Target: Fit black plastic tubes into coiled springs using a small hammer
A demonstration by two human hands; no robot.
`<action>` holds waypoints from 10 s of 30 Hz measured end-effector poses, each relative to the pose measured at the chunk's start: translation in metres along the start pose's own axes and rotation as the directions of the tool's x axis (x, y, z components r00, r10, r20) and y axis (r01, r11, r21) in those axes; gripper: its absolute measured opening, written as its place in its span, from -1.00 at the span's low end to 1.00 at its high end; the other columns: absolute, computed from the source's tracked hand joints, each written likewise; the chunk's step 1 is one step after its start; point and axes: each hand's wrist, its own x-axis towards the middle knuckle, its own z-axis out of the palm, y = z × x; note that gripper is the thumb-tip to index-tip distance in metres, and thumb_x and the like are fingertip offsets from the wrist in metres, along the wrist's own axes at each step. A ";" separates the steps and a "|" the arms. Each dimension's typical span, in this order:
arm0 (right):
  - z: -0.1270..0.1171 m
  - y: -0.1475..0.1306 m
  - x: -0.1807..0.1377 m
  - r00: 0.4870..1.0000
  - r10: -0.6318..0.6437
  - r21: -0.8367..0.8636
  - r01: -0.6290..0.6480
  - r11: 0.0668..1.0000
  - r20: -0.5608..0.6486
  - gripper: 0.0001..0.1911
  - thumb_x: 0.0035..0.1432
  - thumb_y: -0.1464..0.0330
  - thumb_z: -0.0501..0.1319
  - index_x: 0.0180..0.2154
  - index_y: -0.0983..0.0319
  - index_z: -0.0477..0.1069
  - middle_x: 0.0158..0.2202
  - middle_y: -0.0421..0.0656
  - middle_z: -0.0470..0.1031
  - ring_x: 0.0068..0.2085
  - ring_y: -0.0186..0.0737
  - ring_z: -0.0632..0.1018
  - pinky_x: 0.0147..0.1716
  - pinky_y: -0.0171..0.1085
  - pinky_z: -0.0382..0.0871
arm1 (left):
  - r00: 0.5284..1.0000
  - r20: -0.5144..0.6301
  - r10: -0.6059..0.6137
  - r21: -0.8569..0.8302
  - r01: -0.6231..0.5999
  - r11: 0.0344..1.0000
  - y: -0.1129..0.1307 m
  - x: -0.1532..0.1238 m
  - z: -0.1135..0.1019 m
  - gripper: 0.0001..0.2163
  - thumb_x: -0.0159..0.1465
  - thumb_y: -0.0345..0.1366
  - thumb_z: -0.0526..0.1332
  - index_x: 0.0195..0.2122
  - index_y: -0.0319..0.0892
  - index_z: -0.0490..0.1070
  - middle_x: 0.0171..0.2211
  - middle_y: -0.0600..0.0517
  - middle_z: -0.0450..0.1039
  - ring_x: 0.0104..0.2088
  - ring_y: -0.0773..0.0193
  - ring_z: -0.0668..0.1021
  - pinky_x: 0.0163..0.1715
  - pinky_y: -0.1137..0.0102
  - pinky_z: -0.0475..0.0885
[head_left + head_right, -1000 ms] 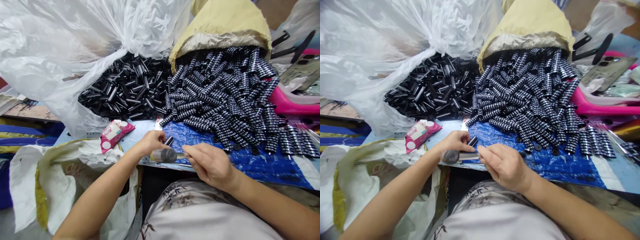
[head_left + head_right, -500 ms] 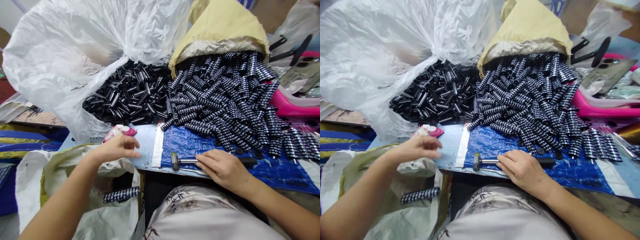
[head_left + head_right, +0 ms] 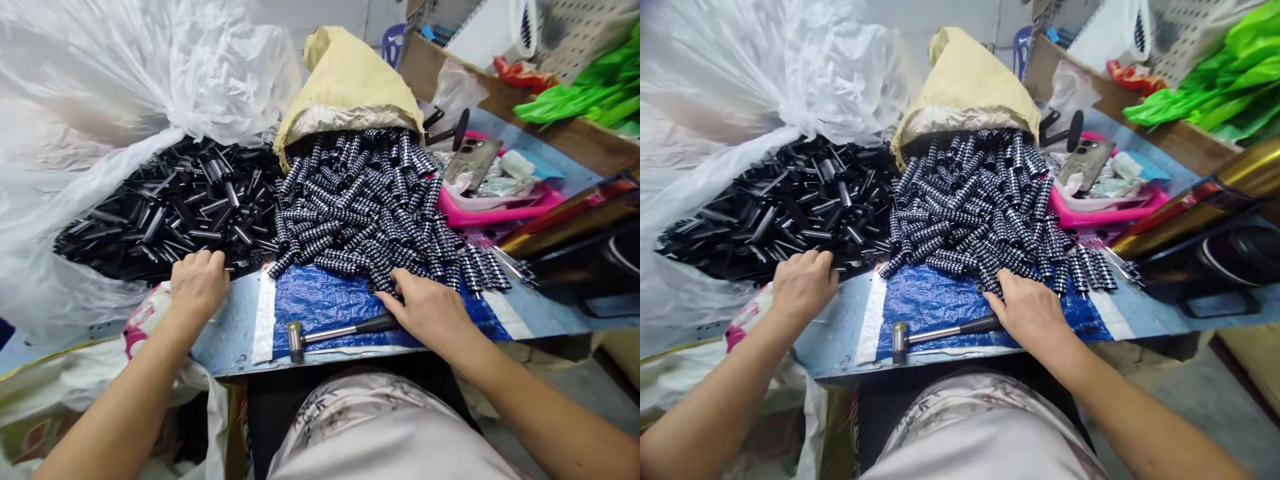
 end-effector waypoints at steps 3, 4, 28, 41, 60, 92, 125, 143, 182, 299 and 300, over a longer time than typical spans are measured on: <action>0.001 0.003 0.003 0.989 0.081 -0.013 -0.080 0.997 0.125 -0.82 0.20 0.29 0.32 -0.21 0.21 0.40 -0.43 -0.19 0.57 -0.44 -0.09 0.61 -0.51 -0.23 0.20 | 0.986 -0.107 -0.127 -0.207 0.103 0.973 -0.001 -0.016 -0.006 -0.76 0.32 -0.30 0.02 -0.25 -0.21 0.48 -0.27 -0.21 0.51 -0.24 -0.07 0.54 -0.29 0.18 0.33; 0.002 0.004 0.004 0.987 0.093 0.019 -0.096 0.995 0.131 -0.81 0.20 0.31 0.32 -0.18 0.20 0.40 -0.40 -0.19 0.58 -0.44 -0.09 0.61 -0.51 -0.23 0.22 | 0.970 -0.152 -0.192 -0.330 0.133 0.935 -0.001 -0.022 -0.007 -0.78 0.31 -0.28 0.05 -0.26 -0.20 0.49 -0.28 -0.17 0.51 -0.25 -0.03 0.55 -0.28 0.20 0.34; -0.005 -0.038 -0.011 0.915 -0.062 0.882 -0.400 -0.247 0.398 -0.63 0.24 0.08 0.29 -0.05 0.17 0.39 -0.44 -0.27 0.50 -0.42 -0.34 0.55 -0.33 -0.31 0.45 | 0.970 0.244 -0.011 -0.883 0.218 -0.416 0.150 -0.077 -0.084 -0.73 0.22 -0.10 0.34 -0.16 -0.14 0.45 -0.54 0.17 0.39 -0.70 0.50 0.29 -0.70 0.54 0.17; -0.006 -0.059 0.001 0.854 -0.108 0.764 -0.506 -0.400 0.509 -0.46 0.26 -0.14 0.14 -0.20 0.24 0.39 -0.51 -0.30 0.33 -0.57 -0.44 0.32 -0.58 -0.42 0.18 | 0.936 0.351 0.037 -0.902 0.348 -0.254 0.148 -0.101 -0.062 -0.69 0.30 -0.02 0.22 -0.16 -0.17 0.41 -0.49 0.14 0.42 -0.68 0.47 0.36 -0.64 0.52 0.25; -0.004 -0.043 -0.002 0.953 -0.208 0.871 0.289 0.396 -0.222 0.14 0.02 -0.03 0.42 0.43 0.09 -0.14 0.47 0.07 -0.14 0.44 0.18 0.02 0.30 0.12 0.22 | 0.968 0.244 0.064 -0.944 0.252 -0.211 0.167 -0.102 -0.070 -0.79 0.22 -0.15 0.36 -0.37 -0.18 0.43 -0.51 0.13 0.27 -0.48 0.38 0.28 -0.48 0.46 0.23; 0.015 -0.035 -0.029 0.897 -0.418 0.402 0.438 0.804 -0.140 -0.82 0.35 0.38 0.17 -0.04 0.20 0.47 -0.15 -0.03 0.57 -0.14 -0.05 0.57 -0.14 -0.09 0.47 | 0.990 0.135 -0.049 -0.974 0.141 0.179 0.092 -0.085 -0.018 -0.85 0.18 -0.20 0.34 -0.27 -0.13 0.58 -0.35 0.02 0.56 -0.31 0.22 0.53 -0.25 0.37 0.40; 0.015 -0.014 -0.015 0.839 -0.484 0.334 0.544 0.770 -0.250 -0.73 0.29 0.45 0.26 0.03 0.31 0.46 -0.20 -0.07 0.57 -0.26 -0.19 0.56 -0.18 -0.22 0.42 | 0.643 0.533 0.550 -0.837 0.307 0.452 -0.031 -0.080 -0.060 -0.68 -0.03 -0.12 0.45 -0.32 -0.20 0.55 -0.58 0.16 0.33 -0.54 0.34 0.35 -0.54 0.46 0.22; 0.025 -0.133 0.119 0.661 -0.750 0.020 0.750 0.662 0.035 -0.78 0.37 0.50 0.07 -0.11 0.31 0.48 -0.17 -0.02 0.53 -0.19 -0.06 0.47 -0.30 -0.14 0.16 | 0.995 0.046 -0.085 -0.608 0.095 0.788 0.015 -0.057 -0.013 -0.82 0.23 -0.34 0.16 -0.54 -0.17 0.34 -0.36 -0.05 0.48 -0.34 0.20 0.51 -0.33 0.34 0.35; 0.007 -0.064 0.012 0.871 -0.412 0.792 0.443 0.421 -0.268 0.15 0.04 0.09 0.46 0.44 0.12 -0.16 0.44 0.11 -0.04 0.42 0.18 0.11 0.30 0.14 0.23 | 0.936 0.348 0.056 -0.873 0.346 -0.343 0.140 -0.112 -0.050 -0.71 0.15 -0.08 0.41 -0.37 -0.21 0.48 -0.52 0.13 0.29 -0.49 0.40 0.29 -0.49 0.48 0.24; -0.003 -0.086 0.034 0.865 0.081 0.775 -0.397 -0.491 0.495 -0.56 0.29 -0.06 0.14 -0.17 0.18 0.45 -0.48 -0.26 0.38 -0.53 -0.36 0.41 -0.55 -0.36 0.35 | 0.940 0.328 -0.088 -0.888 0.275 -0.369 0.159 -0.087 -0.063 -0.75 0.17 -0.10 0.40 -0.35 -0.18 0.48 -0.49 0.11 0.42 -0.55 0.42 0.36 -0.53 0.49 0.27; -0.001 -0.089 0.034 0.871 0.139 0.811 -0.365 -0.457 0.471 -0.58 0.29 -0.04 0.13 -0.19 0.18 0.46 -0.38 -0.20 0.47 -0.40 -0.28 0.51 -0.41 -0.31 0.46 | 0.949 0.302 -0.089 -0.901 0.254 -0.350 0.164 -0.085 -0.063 -0.76 0.12 -0.14 0.44 -0.33 -0.17 0.50 -0.45 0.09 0.45 -0.50 0.39 0.40 -0.48 0.48 0.31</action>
